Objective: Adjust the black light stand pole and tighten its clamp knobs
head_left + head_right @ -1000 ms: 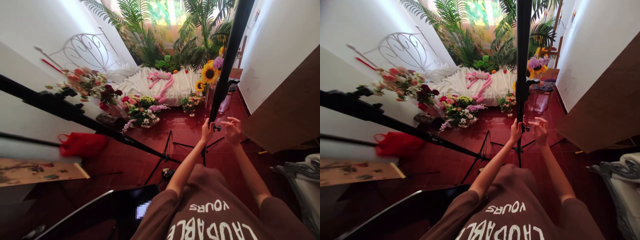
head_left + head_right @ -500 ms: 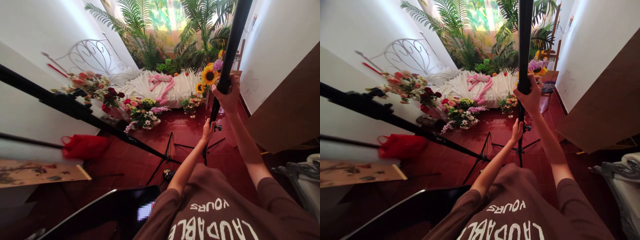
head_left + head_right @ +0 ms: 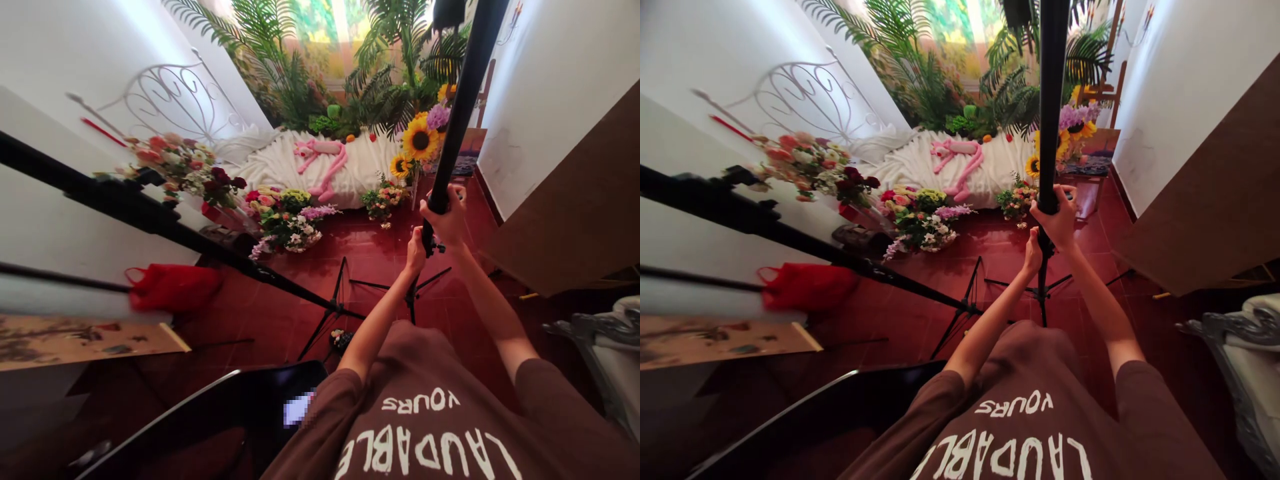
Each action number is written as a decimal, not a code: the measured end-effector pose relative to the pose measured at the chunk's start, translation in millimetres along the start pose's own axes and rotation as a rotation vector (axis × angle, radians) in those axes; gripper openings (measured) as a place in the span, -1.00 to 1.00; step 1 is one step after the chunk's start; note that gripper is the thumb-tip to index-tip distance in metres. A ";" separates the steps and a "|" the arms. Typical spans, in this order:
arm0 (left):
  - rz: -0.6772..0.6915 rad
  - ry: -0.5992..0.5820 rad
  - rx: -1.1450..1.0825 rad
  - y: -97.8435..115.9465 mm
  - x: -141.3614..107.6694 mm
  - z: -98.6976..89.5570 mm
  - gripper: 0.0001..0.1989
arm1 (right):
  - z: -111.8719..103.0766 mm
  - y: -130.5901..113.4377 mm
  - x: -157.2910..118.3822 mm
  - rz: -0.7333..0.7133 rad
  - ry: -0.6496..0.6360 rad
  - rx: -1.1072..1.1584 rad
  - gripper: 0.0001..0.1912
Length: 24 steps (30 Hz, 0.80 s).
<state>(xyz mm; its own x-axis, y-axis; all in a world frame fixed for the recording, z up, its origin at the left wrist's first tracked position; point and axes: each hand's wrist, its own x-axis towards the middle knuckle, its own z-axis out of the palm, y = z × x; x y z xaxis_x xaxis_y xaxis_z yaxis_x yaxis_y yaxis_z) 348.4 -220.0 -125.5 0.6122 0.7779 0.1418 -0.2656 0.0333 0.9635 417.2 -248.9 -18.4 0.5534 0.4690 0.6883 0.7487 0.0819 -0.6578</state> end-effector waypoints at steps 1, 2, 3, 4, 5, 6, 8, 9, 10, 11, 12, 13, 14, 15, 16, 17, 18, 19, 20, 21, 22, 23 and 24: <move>-0.003 0.019 0.012 -1.1 0.3 0.1 -0.30 | 2.9 3.5 -7.8 0.027 0.038 -0.026 -0.73; -0.008 0.037 0.021 -2.1 0.6 0.3 -0.30 | 5.4 6.0 -14.3 0.052 0.086 -0.057 -0.74; -0.013 0.049 0.026 -3.1 0.8 0.6 -0.29 | 7.4 7.6 -19.2 0.068 0.129 -0.084 -0.74; -0.016 0.052 0.024 -4.0 1.0 0.8 -0.29 | 8.7 8.4 -22.4 0.071 0.147 -0.101 -0.74; -0.015 0.050 0.017 -4.6 1.1 1.0 -0.29 | 9.3 8.5 -24.0 0.065 0.152 -0.112 -0.73; -0.010 0.046 0.009 -5.1 1.1 1.1 -0.30 | 9.4 8.3 -24.5 0.055 0.152 -0.120 -0.73; 0.009 0.043 0.000 -5.2 0.8 1.0 -0.31 | 8.5 7.4 -24.0 0.035 0.149 -0.128 -0.74; 0.015 0.045 0.004 -4.9 0.5 0.7 -0.31 | 8.0 7.0 -23.7 0.031 0.145 -0.129 -0.74; 0.015 0.048 0.013 -4.4 0.3 0.3 -0.32 | 7.6 6.7 -23.7 0.032 0.141 -0.130 -0.74; 0.007 0.049 0.025 -3.9 0.1 -0.1 -0.32 | 7.5 6.6 -23.9 0.036 0.138 -0.132 -0.73; -0.003 0.049 0.036 -3.5 0.0 -0.5 -0.32 | 7.4 6.7 -24.3 0.041 0.136 -0.132 -0.73; -0.013 0.050 0.046 -3.3 0.0 -0.8 -0.33 | 7.4 7.0 -24.7 0.047 0.133 -0.129 -0.72; -0.022 0.049 0.054 -3.5 0.2 -1.1 -0.34 | 7.0 7.6 -24.8 0.053 0.125 -0.120 -0.71; -0.029 0.047 0.060 -4.0 0.5 -1.3 -0.34 | 6.1 8.5 -24.7 0.058 0.109 -0.105 -0.70; -0.034 0.046 0.063 -4.9 0.9 -1.3 -0.33 | 4.4 9.6 -24.3 0.062 0.080 -0.084 -0.68; -0.038 0.045 0.063 -6.1 1.3 -1.3 -0.32 | 1.6 10.7 -23.9 0.062 0.037 -0.057 -0.65; -0.040 0.043 0.060 -7.3 1.7 -1.3 -0.31 | -2.3 11.9 -23.7 0.056 -0.018 -0.026 -0.60; -0.041 0.040 0.055 -8.4 1.9 -1.2 -0.29 | -7.6 12.8 -24.0 0.046 -0.079 0.004 -0.53; -0.035 0.035 0.048 -9.2 1.9 -1.2 -0.28 | -14.0 13.3 -25.0 0.033 -0.138 0.030 -0.45; -0.023 0.029 0.041 -9.3 1.6 -1.2 -0.27 | -21.4 13.3 -27.1 0.019 -0.187 0.049 -0.36; -0.008 0.020 0.034 -9.0 1.2 -1.2 -0.26 | -29.3 12.7 -30.5 0.008 -0.226 0.059 -0.28; 0.007 0.012 0.027 -8.1 0.6 -1.2 -0.27 | -37.5 11.6 -35.3 0.002 -0.251 0.060 -0.22; 0.022 0.007 0.018 -6.8 -0.1 -1.2 -0.27 | -45.5 10.3 -41.5 0.002 -0.260 0.054 -0.19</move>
<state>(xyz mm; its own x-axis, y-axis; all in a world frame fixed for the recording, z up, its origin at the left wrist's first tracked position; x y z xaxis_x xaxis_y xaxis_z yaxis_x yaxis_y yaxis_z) 349.2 -219.6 -132.4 0.6008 0.7829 0.1616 -0.2652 0.0045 0.9642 418.6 -307.5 -39.8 0.4371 0.6786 0.5902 0.7232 0.1249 -0.6792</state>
